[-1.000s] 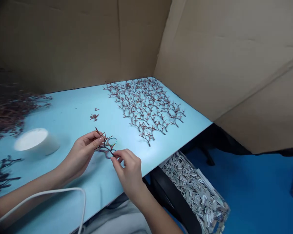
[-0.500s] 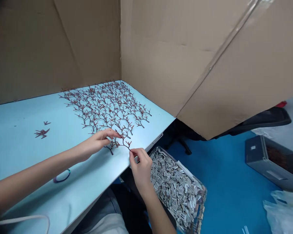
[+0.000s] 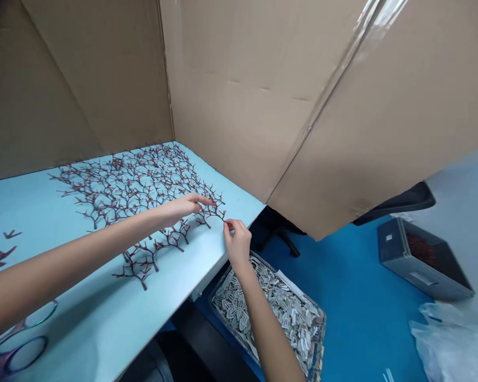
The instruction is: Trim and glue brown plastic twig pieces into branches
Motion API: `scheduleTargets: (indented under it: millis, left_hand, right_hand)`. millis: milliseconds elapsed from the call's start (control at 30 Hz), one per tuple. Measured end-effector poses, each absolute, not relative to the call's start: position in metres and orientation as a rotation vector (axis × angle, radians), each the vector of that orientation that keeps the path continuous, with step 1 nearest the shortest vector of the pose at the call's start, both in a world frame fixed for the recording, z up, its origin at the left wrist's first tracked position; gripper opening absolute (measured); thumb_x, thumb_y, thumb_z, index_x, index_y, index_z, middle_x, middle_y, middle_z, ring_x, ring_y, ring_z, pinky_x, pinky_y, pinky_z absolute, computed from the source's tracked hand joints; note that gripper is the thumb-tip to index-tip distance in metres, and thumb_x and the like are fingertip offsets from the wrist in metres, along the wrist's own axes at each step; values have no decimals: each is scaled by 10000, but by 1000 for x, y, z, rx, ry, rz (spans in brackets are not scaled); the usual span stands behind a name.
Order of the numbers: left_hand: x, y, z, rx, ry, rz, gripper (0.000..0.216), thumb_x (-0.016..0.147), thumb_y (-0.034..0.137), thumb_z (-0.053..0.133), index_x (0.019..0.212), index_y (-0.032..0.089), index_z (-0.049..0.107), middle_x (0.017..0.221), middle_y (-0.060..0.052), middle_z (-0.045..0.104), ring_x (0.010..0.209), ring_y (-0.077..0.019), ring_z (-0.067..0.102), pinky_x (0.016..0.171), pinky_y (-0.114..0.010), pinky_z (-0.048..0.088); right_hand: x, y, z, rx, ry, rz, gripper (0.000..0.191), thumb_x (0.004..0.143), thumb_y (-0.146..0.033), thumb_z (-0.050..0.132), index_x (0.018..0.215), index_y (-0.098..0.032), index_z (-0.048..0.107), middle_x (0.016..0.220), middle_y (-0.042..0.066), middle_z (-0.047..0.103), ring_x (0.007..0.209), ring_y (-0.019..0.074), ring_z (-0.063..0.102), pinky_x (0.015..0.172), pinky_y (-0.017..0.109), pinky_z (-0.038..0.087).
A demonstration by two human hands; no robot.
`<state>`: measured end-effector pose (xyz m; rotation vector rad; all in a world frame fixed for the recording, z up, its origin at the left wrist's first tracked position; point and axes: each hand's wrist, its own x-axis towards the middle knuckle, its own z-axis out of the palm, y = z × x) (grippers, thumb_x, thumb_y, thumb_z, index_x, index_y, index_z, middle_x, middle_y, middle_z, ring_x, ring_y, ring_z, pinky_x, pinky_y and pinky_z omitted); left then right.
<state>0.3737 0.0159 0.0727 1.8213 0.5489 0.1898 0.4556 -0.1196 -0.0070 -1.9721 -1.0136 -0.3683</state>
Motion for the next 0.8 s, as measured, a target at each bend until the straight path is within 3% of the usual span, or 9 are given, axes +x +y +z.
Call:
scheduleTargets:
  millis: [400,667,800]
  left_hand:
    - [419,22,50,2041,487,206,457,418,17,359,761,111,646,889,-112,613,912,-264,528,785,-317,391]
    - [401,24,55,2178,533,256,430,460,37,372,770,145,650,828,-74,582,827,-222,525,732,-288,404]
    - [383,26,59,2215,539,308,403,515,68,384,813,149,643,858,-83,557,811,-220,517,726,-307,402]
  right_hand:
    - [506,-124,-20,-2110,-1055,-319,158,721,-174,430,666,-136,573,615,44,549,560,138,510,578,260,418]
    - [507,-121,-15,-2069,-1084,-271,104,666,-174,494,628,-164,590,650,47,534,617,169,519,615,301,424]
    - [500,-131,-10,-1997,-988,-333,129,708,-233,473,726,-171,584,706,47,528,582,147,496,573,288,423]
